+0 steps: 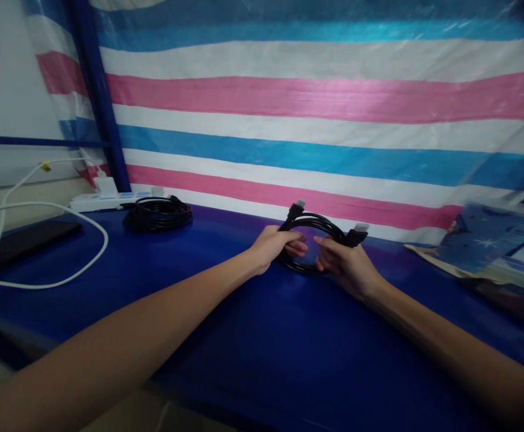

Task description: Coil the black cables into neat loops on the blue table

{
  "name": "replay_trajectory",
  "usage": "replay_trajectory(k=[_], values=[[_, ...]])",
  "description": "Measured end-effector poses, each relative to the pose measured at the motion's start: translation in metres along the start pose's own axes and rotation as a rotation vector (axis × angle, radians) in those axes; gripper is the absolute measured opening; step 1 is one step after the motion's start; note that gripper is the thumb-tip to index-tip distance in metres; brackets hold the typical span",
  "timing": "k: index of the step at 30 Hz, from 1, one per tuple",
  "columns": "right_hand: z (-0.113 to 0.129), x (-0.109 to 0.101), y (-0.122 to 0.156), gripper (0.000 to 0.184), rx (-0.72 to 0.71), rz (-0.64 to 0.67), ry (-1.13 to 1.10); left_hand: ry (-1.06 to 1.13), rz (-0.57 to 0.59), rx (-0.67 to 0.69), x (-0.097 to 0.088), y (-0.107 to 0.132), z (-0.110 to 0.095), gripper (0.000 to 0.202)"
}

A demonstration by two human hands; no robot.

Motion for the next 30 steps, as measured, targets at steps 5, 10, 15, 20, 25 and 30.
replay_trajectory(k=[5,10,15,20,25,30], values=[[-0.013,-0.005,0.001,0.033,0.133,0.034,-0.031,-0.04,0.295,0.098,0.029,0.025,-0.018,0.018],[-0.006,-0.002,0.009,0.029,0.138,0.071,0.009,0.05,0.398,0.057,0.041,0.039,-0.023,0.02],[0.001,-0.001,0.011,0.038,0.129,0.042,0.009,-0.001,0.282,0.041,0.036,0.034,-0.025,0.031],[0.009,0.007,0.015,0.044,0.093,0.051,0.014,0.038,0.053,-0.008,0.019,0.028,-0.028,0.035],[0.009,0.008,0.017,0.044,0.118,0.047,-0.007,0.022,0.042,-0.024,0.018,0.029,-0.028,0.041],[-0.013,0.005,0.019,0.043,0.329,0.014,-0.107,0.103,-0.014,-0.045,0.016,0.025,-0.019,0.033]])
Point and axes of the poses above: each hand's wrist, its own y-axis away from the middle knuckle, its own x-axis out of the palm, z = x × y, the point moved 10 cm from there along -y, towards the middle knuckle, and after that the axes turned 9 degrees about -z, right-handed, at the moved point
